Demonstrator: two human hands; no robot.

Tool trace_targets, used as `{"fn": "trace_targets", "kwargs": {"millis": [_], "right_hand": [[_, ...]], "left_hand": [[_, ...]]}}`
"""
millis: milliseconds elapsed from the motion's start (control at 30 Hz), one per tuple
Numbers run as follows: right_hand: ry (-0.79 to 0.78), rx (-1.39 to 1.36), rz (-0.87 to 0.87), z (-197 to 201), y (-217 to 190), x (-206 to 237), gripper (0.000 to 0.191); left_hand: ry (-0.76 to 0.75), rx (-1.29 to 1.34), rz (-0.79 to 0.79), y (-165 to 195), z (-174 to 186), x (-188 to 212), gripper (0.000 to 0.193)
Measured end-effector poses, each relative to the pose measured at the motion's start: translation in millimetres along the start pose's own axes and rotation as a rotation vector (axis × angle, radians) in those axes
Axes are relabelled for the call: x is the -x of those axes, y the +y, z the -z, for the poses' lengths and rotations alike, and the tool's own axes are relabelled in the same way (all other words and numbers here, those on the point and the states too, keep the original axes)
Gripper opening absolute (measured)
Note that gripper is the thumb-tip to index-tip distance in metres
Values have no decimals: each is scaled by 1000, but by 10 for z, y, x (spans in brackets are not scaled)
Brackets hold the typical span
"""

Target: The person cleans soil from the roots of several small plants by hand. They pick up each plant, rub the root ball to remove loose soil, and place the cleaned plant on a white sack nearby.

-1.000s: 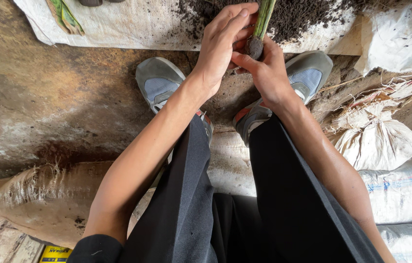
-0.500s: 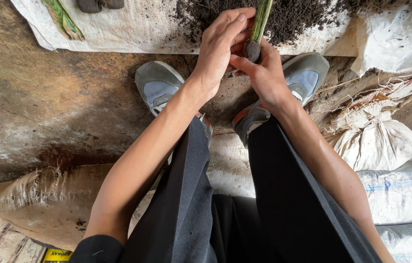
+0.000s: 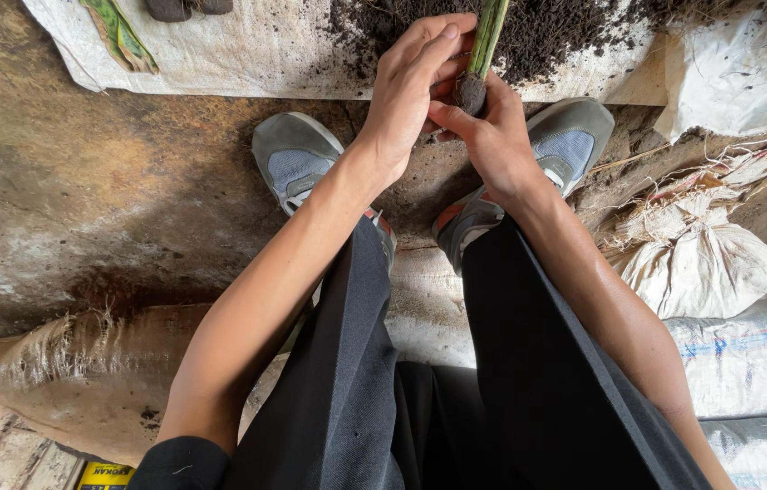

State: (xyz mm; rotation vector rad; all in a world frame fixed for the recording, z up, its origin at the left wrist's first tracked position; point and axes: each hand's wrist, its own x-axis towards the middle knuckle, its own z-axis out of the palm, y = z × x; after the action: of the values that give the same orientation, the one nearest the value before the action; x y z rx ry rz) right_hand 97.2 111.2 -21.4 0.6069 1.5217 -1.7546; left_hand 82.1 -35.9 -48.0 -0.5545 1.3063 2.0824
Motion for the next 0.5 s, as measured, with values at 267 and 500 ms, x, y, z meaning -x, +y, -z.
{"fn": "trace_targets", "kwargs": {"millis": [267,500], "right_hand": [[4,19,-9,0,-20,6,22],[-5,24,-4,-2,-23,14,23]], "left_hand": [[-2,7,14,1,12,0,50],[-1,2,5,-3,18,7,52]]}}
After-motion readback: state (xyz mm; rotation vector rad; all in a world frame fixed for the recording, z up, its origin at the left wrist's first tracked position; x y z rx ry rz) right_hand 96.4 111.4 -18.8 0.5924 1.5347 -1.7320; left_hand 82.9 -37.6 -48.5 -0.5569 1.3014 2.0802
